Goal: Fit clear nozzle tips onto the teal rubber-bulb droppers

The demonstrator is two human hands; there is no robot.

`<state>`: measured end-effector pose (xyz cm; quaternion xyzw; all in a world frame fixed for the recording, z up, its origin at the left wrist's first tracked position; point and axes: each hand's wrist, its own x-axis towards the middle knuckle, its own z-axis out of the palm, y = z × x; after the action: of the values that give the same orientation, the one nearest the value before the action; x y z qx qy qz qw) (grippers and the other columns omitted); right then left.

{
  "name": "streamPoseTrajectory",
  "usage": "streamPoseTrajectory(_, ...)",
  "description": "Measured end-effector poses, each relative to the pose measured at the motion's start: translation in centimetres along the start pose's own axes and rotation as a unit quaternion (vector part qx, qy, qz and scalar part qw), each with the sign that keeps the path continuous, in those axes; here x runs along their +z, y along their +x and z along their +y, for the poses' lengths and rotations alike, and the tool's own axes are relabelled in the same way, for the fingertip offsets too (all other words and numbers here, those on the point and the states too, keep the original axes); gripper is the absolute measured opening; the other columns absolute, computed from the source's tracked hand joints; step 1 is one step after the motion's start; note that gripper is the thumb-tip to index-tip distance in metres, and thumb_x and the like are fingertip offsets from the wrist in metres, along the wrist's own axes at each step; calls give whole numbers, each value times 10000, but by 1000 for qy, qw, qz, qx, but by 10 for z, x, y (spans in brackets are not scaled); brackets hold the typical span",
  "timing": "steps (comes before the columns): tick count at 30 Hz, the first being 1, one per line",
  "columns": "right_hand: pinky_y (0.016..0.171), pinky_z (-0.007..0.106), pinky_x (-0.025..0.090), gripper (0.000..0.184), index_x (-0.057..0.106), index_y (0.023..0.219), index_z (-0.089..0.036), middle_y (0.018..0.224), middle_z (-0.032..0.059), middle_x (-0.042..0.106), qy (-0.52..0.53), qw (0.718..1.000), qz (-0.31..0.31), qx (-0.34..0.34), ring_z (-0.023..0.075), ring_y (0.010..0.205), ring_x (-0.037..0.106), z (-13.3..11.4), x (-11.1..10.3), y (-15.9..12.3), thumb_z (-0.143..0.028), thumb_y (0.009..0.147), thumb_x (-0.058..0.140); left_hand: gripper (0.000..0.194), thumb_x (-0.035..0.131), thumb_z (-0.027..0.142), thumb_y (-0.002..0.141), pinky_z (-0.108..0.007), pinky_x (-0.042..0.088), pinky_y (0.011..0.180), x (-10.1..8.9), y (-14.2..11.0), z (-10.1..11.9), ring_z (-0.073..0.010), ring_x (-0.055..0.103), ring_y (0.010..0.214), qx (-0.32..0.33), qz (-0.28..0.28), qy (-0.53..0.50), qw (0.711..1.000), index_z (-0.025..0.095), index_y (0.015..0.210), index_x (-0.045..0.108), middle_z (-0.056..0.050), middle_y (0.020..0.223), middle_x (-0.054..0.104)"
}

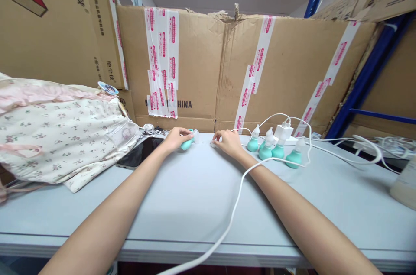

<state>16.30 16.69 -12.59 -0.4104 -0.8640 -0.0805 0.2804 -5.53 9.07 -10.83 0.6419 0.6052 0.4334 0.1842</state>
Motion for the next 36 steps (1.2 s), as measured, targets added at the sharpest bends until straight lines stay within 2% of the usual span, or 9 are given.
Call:
streamPoseTrajectory(5,710,287,173,148,622,811,-235,815,-54,589,9,1000,6,1,123,810,492,0,-1,0,-350,766,539,430,614,468,643,-231,348,710,1,2,-1,-116,508,766,-3,-4,3,1000,134,911,656,-41,909,619)
streamPoseTrajectory(19,698,306,165,177,611,825,-210,806,-20,589,-28,999,12,-24,155,814,479,-1,0,-1,-314,794,471,433,614,474,630,-229,347,712,2,1,-1,-114,504,760,0,-6,4,1000,141,902,661,-36,907,622)
streamPoseTrajectory(23,706,308,174,216,591,863,-193,834,0,580,-11,997,66,-26,149,824,481,-7,-2,-2,-339,828,436,485,615,502,605,-228,345,690,3,1,-2,-125,501,762,-4,-14,-2,1000,130,913,658,-55,913,618)
streamPoseTrajectory(26,718,299,192,277,585,905,-196,897,6,576,48,993,103,-29,130,850,480,-19,-8,-3,-402,867,404,502,632,506,583,-218,345,672,5,-1,1,-111,481,739,7,-36,-15,999,131,916,657,-53,901,615)
streamPoseTrajectory(29,730,262,241,345,597,983,-246,962,-16,575,158,984,64,-51,104,866,489,-34,-13,-3,-486,872,376,495,651,493,582,-206,347,678,8,-4,6,-99,470,744,40,-49,-17,998,137,926,659,-48,891,607)
streamPoseTrajectory(33,671,213,313,356,639,958,-238,870,-15,598,265,964,-12,-23,87,740,507,-43,-8,-1,-510,808,465,431,651,490,602,-197,352,690,9,-8,10,-91,483,770,74,-50,-3,996,174,895,668,-17,832,600)
streamPoseTrajectory(36,670,198,349,319,656,922,-205,844,-1,604,330,944,3,-18,89,722,518,-44,-4,2,-455,750,556,424,662,476,600,-191,366,732,10,-8,10,-95,508,835,70,-35,16,997,188,911,654,5,886,607)
